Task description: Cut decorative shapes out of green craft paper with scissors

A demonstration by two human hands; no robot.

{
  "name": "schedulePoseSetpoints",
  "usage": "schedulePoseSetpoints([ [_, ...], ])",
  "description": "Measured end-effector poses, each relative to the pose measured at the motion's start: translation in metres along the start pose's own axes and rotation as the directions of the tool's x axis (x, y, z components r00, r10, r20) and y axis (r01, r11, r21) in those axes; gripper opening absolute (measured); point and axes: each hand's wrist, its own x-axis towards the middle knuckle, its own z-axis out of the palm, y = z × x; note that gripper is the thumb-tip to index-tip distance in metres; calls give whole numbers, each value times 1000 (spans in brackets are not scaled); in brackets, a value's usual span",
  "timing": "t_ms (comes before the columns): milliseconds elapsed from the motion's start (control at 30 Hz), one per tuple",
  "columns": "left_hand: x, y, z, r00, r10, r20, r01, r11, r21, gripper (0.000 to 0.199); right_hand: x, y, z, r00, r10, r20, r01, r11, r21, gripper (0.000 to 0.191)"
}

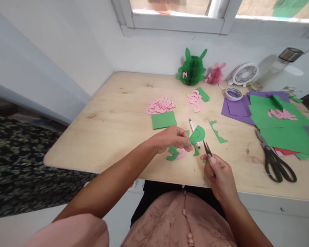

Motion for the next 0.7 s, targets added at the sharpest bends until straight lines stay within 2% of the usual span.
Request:
schedulePoseSetpoints([
  [133,-2,2,5,998,2,59,-2,1000,5,13,2,-9,5,975,-189,-119,149,948,-280,24],
  [233,-3,4,9,993,2,118,-3,1000,16,12,5,-12,12,943,-312,-113,232,863,-449,19],
  [333,-4,5,13,993,-13,116,9,999,32,12,9,-11,17,935,-342,-94,253,828,-501,16],
  [467,-7,2,19,999,-18,38,19,999,-33,11,13,-7,18,931,-349,-108,250,823,-510,19],
  [700,-15,-21,39,976,-32,-216,-30,960,-279,17,16,2,18,918,-364,-160,244,834,-495,23],
])
